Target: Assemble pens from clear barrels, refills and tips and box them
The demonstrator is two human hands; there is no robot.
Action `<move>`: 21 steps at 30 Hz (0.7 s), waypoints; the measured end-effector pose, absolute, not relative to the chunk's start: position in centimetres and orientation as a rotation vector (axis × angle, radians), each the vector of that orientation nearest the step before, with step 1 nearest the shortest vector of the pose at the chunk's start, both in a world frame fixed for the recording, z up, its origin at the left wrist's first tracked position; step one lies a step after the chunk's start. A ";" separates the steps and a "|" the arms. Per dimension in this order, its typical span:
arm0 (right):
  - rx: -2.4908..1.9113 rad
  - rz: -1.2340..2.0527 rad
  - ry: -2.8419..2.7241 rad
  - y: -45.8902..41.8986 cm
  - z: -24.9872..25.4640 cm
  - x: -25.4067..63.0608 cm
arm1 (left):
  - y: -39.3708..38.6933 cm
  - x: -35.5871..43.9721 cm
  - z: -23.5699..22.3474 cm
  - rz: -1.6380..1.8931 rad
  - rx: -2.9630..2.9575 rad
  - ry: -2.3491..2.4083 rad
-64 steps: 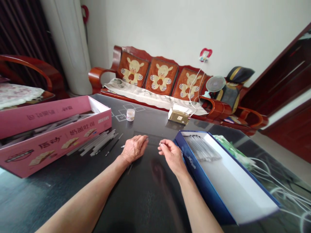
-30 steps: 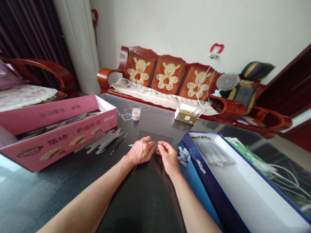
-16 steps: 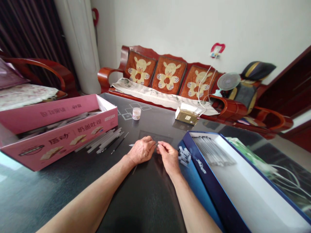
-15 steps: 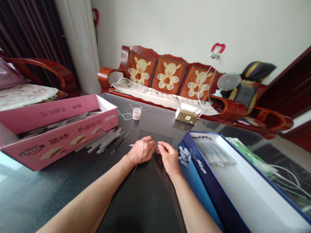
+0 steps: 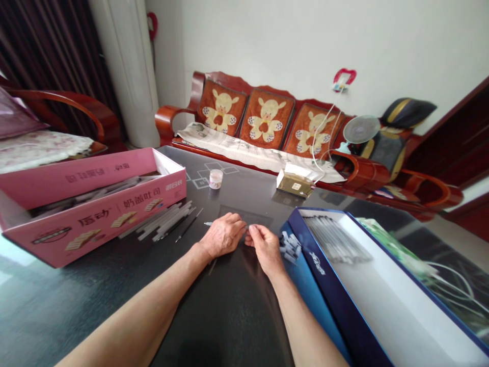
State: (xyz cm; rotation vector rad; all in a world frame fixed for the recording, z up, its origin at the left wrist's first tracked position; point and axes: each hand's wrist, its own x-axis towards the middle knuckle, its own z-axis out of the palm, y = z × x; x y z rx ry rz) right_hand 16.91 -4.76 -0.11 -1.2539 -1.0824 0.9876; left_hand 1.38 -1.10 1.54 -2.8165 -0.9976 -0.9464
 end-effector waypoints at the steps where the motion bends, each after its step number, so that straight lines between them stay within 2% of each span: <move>1: -1.284 0.967 -1.100 -4.8 0.1 16.8 | -1.1 1.4 1.6 -0.951 -2.820 -0.977; 6: -1.391 0.863 -1.171 -5.0 0.6 16.8 | -1.1 1.5 1.6 -0.956 -2.820 -0.966; 11: -1.285 0.904 -1.199 -5.1 0.4 16.9 | -1.2 1.5 1.6 -0.943 -2.826 -0.985; 17: -1.442 0.833 -1.214 -5.0 0.7 16.8 | -1.3 1.6 1.8 -0.928 -2.841 -0.968; 21: -1.386 0.869 -1.177 -4.9 0.5 16.9 | -1.2 1.5 1.7 -0.935 -2.828 -0.982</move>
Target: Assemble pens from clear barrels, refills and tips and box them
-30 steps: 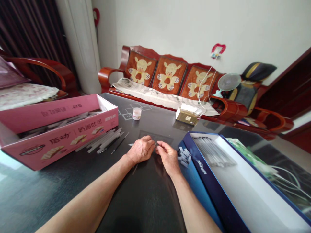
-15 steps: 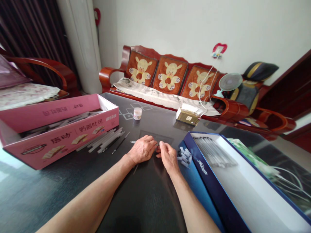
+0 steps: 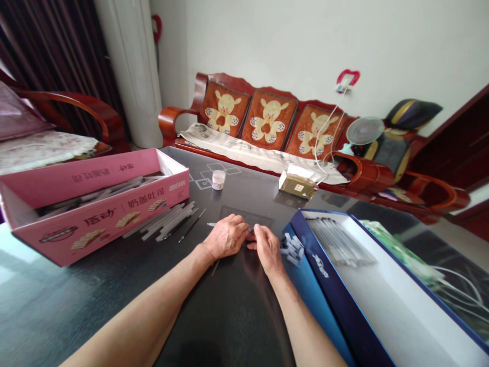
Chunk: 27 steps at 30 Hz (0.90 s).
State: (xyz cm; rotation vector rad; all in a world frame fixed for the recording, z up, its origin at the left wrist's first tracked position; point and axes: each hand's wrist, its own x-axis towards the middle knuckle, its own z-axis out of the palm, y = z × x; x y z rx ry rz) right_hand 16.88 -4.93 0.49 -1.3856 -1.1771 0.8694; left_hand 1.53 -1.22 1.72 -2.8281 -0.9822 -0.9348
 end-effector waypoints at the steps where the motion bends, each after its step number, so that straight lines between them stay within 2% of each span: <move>1: -1.350 0.886 -1.180 -5.0 0.5 16.9 | -1.2 1.5 1.7 -0.936 -2.829 -0.984; 10: -1.448 0.842 -1.160 -4.8 0.6 16.7 | -1.3 1.5 1.9 -0.939 -2.839 -0.950; 27: -1.368 0.891 -1.245 -5.3 1.1 16.6 | -1.3 1.4 1.9 -0.961 -2.847 -0.940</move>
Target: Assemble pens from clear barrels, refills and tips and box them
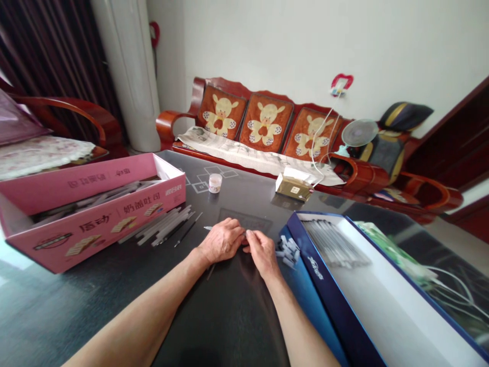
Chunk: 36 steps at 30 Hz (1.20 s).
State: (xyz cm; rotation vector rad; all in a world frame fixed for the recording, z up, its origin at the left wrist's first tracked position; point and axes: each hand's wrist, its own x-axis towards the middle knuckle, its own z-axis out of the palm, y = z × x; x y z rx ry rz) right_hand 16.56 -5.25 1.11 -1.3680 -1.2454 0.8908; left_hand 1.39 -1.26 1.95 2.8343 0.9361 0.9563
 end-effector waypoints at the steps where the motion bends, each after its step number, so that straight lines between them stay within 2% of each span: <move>1: -1.364 0.890 -1.238 -5.2 0.9 16.6 | -1.3 1.4 2.0 0.984 2.836 0.935; 7: -1.362 0.855 -1.029 -4.3 -0.8 16.8 | -1.6 1.6 1.9 1.393 2.640 1.149; 13: -1.320 0.856 -1.127 -5.0 0.0 16.4 | -1.5 1.8 1.5 1.261 2.064 1.384; 20: -1.233 0.653 -1.536 -6.4 1.9 15.5 | -0.6 2.3 1.3 1.231 1.486 0.947; 26: -1.225 0.539 -1.635 -6.3 1.4 15.1 | -0.4 2.8 1.2 1.149 1.354 0.813; 31: -1.232 0.496 -1.651 -6.0 0.9 15.3 | -0.2 2.4 2.1 1.185 1.249 0.928; 36: -1.309 0.157 -1.580 -5.5 2.0 17.9 | 0.3 1.8 2.0 1.257 1.238 1.060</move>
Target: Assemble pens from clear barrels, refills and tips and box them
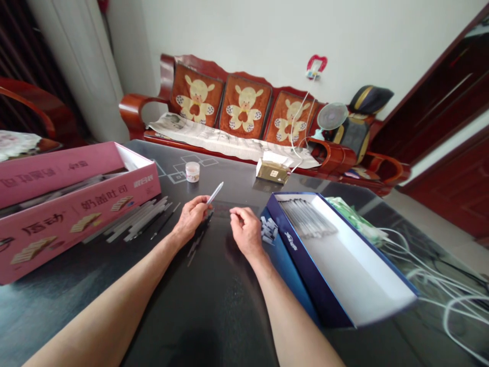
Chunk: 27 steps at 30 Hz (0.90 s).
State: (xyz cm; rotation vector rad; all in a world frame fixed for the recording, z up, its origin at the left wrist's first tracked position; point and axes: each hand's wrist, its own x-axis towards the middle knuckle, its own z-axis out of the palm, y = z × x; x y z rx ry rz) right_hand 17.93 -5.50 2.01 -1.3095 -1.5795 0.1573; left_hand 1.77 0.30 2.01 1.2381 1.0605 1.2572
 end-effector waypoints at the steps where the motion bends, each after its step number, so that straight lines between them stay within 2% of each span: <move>1: -1.363 0.072 -1.569 -5.4 2.3 18.9 | 0.3 1.7 1.9 1.255 1.273 1.082; 5: -1.711 -0.141 -1.537 -5.4 3.2 22.9 | 0.4 1.6 1.4 1.282 1.464 1.076; 9: -2.051 -0.153 -1.568 -5.6 3.0 25.1 | 0.4 1.7 1.0 1.234 1.506 1.048; 13: -2.195 -0.135 -1.602 -5.8 2.7 25.0 | 0.4 1.5 1.0 1.180 1.529 1.107; 20: -2.220 -0.155 -1.622 -5.9 2.3 24.8 | 0.0 1.7 1.4 1.142 1.670 1.142; 24: -2.047 -0.150 -1.542 -5.5 2.5 24.7 | -0.3 1.9 1.5 1.141 1.691 1.136; 27: -1.785 0.140 -1.305 -5.1 3.0 23.4 | -0.5 1.9 1.4 1.145 1.751 1.136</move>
